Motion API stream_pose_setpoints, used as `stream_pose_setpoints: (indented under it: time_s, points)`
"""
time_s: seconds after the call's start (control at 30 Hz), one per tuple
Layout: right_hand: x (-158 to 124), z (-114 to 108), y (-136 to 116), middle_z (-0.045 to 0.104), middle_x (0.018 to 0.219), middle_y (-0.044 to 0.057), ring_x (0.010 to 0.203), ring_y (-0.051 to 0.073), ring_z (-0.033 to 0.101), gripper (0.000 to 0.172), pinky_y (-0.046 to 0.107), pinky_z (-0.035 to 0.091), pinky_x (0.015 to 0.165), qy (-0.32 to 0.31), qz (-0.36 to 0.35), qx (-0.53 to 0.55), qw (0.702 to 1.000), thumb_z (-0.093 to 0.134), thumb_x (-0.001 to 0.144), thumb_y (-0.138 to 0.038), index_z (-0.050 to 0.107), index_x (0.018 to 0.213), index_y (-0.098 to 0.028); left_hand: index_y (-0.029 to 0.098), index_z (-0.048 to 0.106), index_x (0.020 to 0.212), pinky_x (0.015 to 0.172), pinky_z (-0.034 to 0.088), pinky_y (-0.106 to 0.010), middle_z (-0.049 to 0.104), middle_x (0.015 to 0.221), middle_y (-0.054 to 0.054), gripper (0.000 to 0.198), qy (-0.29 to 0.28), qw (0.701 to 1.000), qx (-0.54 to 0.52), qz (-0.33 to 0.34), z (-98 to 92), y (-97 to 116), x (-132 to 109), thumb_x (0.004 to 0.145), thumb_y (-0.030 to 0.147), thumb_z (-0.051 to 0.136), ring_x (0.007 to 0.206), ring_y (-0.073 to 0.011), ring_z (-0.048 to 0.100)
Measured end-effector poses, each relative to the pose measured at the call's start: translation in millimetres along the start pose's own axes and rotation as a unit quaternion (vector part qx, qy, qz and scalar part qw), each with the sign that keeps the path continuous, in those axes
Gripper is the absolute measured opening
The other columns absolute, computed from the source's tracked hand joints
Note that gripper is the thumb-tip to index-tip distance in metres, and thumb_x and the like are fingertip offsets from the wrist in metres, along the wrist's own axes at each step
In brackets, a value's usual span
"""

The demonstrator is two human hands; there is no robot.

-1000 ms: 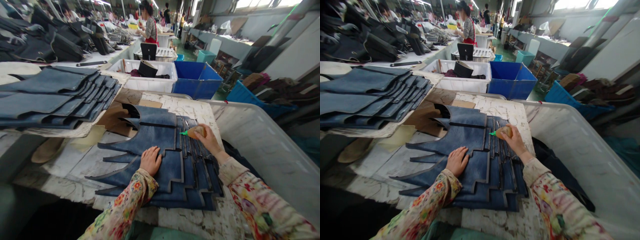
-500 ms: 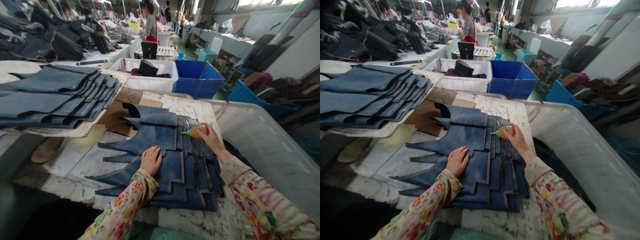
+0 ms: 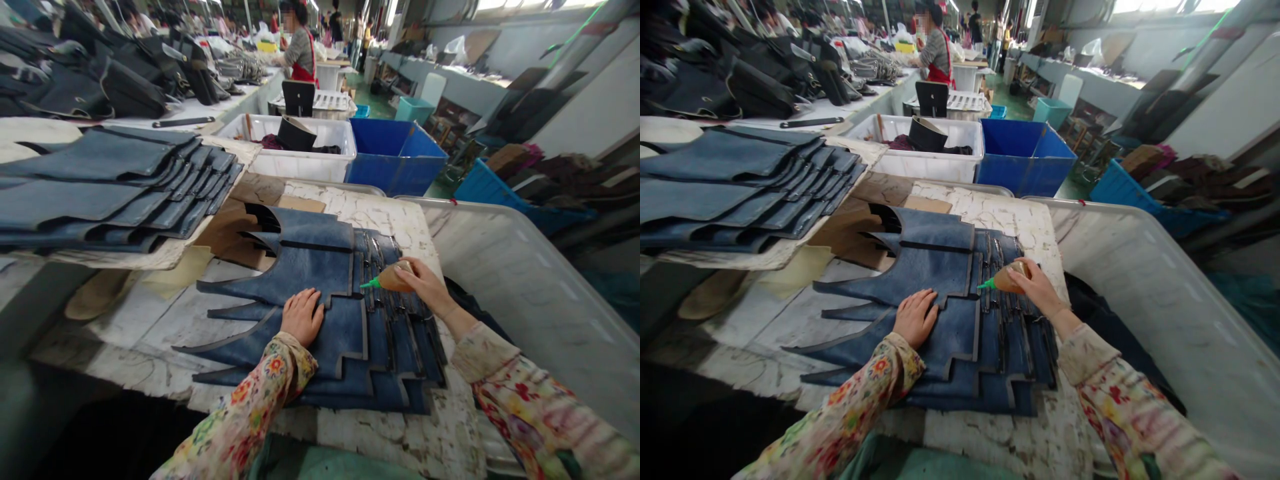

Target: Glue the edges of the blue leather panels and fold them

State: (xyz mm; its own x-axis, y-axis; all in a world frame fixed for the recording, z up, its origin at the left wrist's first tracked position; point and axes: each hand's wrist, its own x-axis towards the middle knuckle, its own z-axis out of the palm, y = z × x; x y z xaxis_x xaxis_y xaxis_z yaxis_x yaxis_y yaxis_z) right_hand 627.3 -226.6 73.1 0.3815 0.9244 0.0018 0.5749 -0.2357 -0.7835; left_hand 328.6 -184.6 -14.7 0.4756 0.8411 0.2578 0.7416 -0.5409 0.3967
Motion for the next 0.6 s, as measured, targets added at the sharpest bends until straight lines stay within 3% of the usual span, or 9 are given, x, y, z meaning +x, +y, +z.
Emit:
stream_pose_setpoints:
  time_s: [0.23,0.4,0.6]
  points:
    - [-2,0,7,0.062,0.098,0.005,0.091,0.024,0.057,0.048,0.038,0.046,0.082,-0.03,0.002,0.05,0.998,0.056,0.073,-0.057,0.056,0.106,-0.021,0.022,0.053,0.117,0.1,0.031,-0.04,0.054,0.124,-0.005,0.034,0.001,1.0,-0.001,0.002,0.9,1,0,0.088,0.034,0.041,0.115,-0.0206,0.046]
    - [-7,-2,8,0.061,0.099,0.005,0.093,0.024,0.056,0.048,0.04,0.045,0.085,-0.016,-0.013,0.013,1.0,0.056,0.073,-0.057,0.057,0.105,-0.021,0.022,0.053,0.117,0.1,0.031,-0.04,0.054,0.124,-0.005,0.034,0.0,1.0,-0.002,0.001,0.6,1,0,0.088,0.034,0.041,0.115,-0.0207,0.046]
    - [-12,-4,7,0.061,0.099,0.005,0.093,0.024,0.056,0.046,0.039,0.045,0.084,-0.056,0.003,0.024,0.998,0.056,0.074,-0.055,0.055,0.106,-0.021,0.021,0.053,0.117,0.1,0.031,-0.039,0.054,0.124,-0.005,0.034,-0.007,1.0,-0.003,0.003,0.3,1,0,0.088,0.034,0.04,0.115,-0.0201,0.046]
